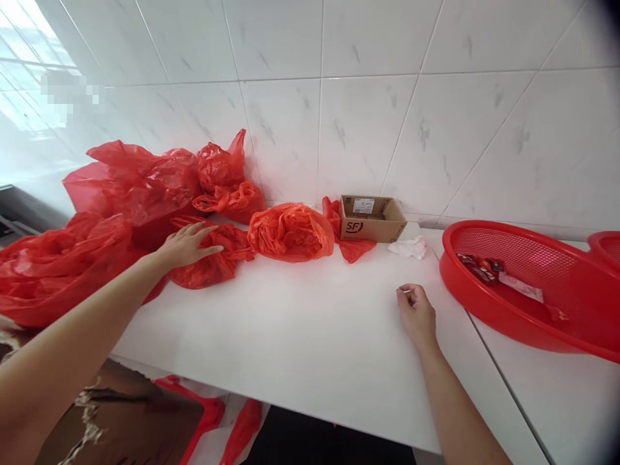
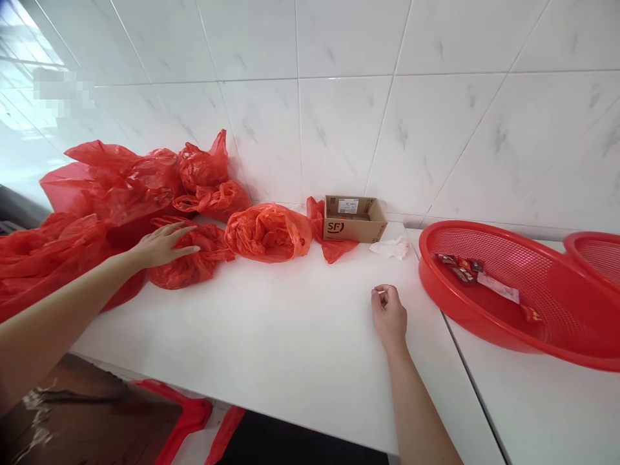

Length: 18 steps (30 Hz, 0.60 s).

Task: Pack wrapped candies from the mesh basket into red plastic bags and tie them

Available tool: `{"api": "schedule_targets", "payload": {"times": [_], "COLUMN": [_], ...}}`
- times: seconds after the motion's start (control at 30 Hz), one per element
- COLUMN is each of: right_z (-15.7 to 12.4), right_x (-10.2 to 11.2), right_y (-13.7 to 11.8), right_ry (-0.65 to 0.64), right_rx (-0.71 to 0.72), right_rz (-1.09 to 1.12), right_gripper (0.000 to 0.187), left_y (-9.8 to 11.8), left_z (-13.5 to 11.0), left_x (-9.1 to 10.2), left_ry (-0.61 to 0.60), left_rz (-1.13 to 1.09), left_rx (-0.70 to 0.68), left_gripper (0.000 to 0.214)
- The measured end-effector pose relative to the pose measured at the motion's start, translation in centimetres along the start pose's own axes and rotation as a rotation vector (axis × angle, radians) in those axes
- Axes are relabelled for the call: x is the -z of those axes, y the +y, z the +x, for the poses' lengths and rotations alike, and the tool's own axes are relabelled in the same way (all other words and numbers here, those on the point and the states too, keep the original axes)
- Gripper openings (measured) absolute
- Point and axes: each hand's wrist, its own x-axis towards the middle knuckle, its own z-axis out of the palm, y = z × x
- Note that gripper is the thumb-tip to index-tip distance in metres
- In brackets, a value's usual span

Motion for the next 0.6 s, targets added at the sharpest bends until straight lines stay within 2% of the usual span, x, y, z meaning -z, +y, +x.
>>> {"api": "schedule_targets", "payload": {"times": [0.1,0.17,0.23,0.33,0.47,0.53,0.6], "right_z": [0.1,0.2,0.2,0.3,0.4,0.5,0.5], "right_x": [0.0,-0.1,-0.1,-0.2,-0.3,-0.3,-0.2], "right_y": [0.0,0.1,0.1,0.2,0.2,0.2,0.2], "right_ry": [0.001,0.002,0.002,0.004,0.009,0.011,0.009], "right_rx": [-0.004,0.003,0.015,0.026,0.023,0.016,0.011], "right_rz": [-0.009,-0.01,-0.008,-0.006,-0.01,-0.012,-0.009], "right_gripper": [0.022,0.023,0.023,0.024,0.025,0.025,0.025], "left_y": [0.4,0.8,1.5,3.6,9.0,12.5,15.9], "left_z": [-0.1,-0.1,-0.1,0.1,-0.5,-0.9,-1.0], "left_x": [-2.8,-4.3,-5.0,-3.7,0.2,1.2,1.1], "left_ry": [-0.028,-0.029,-0.013,0.107,0.318,0.306,0.246], "left_rz": [0.001,-0.014,-0.043,-0.096,-0.166,-0.187,-0.207], "left_rx": [-0.06,-0.04,-0.008,0.016,-0.046,-0.117,-0.151], "left_gripper": [0.07,0.066,0.063,0.057,0.051,0.045,0.043]}}
